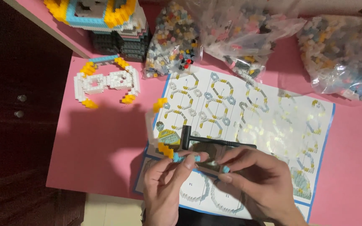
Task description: Assembling a model using small interlocking plastic blocks while following a printed instruction manual.
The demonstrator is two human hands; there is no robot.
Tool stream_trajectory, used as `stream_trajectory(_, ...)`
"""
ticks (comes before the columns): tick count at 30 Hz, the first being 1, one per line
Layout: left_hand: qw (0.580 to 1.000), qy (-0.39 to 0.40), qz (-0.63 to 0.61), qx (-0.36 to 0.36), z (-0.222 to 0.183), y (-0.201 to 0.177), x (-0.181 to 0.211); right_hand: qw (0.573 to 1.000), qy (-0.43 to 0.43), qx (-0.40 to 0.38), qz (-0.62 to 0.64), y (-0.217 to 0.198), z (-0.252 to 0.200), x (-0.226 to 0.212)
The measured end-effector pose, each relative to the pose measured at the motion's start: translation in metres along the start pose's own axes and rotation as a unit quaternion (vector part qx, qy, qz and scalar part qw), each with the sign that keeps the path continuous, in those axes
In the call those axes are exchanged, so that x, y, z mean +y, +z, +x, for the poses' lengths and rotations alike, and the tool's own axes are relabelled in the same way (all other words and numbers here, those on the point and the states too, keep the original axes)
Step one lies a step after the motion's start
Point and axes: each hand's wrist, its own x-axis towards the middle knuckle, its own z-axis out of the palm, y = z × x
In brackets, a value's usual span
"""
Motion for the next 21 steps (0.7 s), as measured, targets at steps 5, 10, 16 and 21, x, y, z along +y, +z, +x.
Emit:
stream_trajectory(5,0.994,0.053,0.055,-0.077,0.005,-0.009,-0.004,0.991,0.058,-0.064,0.102,-0.008,0.003,0.003)
stream_trajectory(10,0.996,-0.034,0.036,-0.068,0.0,0.0,0.008,0.994,0.08,-0.048,0.056,-0.01,0.007,0.003)
stream_trajectory(16,0.995,-0.024,0.009,-0.098,0.003,-0.001,0.0,0.996,0.065,-0.055,0.041,-0.005,0.008,-0.005)
stream_trajectory(21,0.99,0.011,0.015,-0.142,0.002,-0.003,-0.003,0.987,0.113,-0.045,0.1,-0.003,0.004,-0.001)
